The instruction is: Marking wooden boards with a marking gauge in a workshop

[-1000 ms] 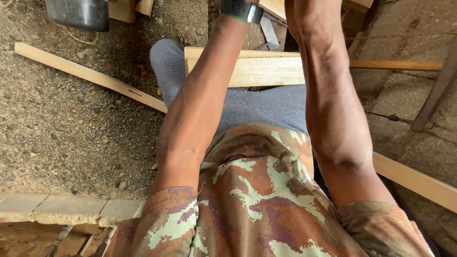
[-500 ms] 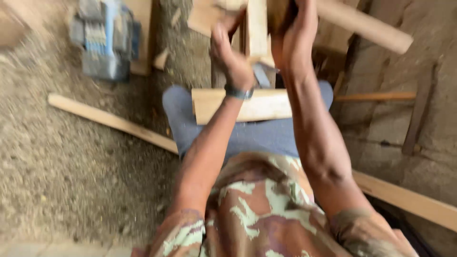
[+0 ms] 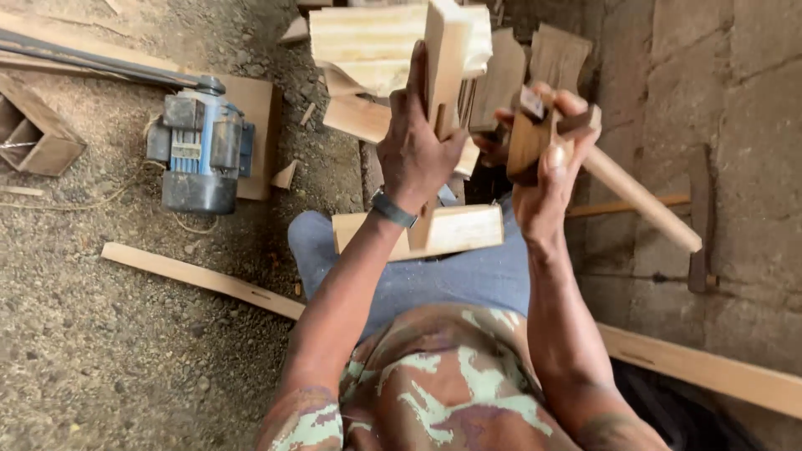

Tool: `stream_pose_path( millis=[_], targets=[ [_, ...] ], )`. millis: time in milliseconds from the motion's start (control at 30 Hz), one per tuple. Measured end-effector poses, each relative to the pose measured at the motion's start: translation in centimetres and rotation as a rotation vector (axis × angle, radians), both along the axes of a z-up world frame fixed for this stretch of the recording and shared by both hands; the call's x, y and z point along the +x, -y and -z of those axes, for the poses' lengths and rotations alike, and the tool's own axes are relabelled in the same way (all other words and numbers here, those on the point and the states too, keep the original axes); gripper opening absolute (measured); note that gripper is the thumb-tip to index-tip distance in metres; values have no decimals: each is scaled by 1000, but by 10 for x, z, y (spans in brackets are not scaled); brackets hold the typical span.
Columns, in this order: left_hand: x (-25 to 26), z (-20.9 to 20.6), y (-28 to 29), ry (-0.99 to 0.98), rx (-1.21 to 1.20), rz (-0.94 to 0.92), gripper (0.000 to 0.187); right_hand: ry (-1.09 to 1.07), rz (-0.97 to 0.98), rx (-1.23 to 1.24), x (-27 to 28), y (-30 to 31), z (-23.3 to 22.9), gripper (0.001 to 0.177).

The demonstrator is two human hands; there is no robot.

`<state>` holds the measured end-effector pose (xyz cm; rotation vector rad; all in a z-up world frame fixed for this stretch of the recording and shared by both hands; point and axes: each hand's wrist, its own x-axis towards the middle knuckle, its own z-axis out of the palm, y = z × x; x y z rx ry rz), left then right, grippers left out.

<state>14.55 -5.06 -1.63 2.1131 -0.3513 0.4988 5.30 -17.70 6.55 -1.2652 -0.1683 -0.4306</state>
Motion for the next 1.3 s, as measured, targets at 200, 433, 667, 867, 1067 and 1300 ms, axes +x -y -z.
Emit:
stream_pose_path(
  millis=[200,433,667,867,1067,1300],
  targets=[
    [-56,-49,-22,-527,-106,465,115,-90,60,-397,20,0,-3,58],
    [-81,-22,-26,-619,16,406,105,-366,-43,-446,20,-11,36,59],
    [-88,-32,-20,-760,156,359,111,-267,-112,-243,20,-9,27,53],
    [-96,-24,-20,-604,81,397,111,-262,-77,-280,-3,-16,38,52],
    [-98,-26,-17,-556,81,430,112,-128,61,-375,5,-22,48,49],
    [-115,-27,-16,-645,-58,444,109,-75,-133,44,40,-4,46,28]
  ],
)
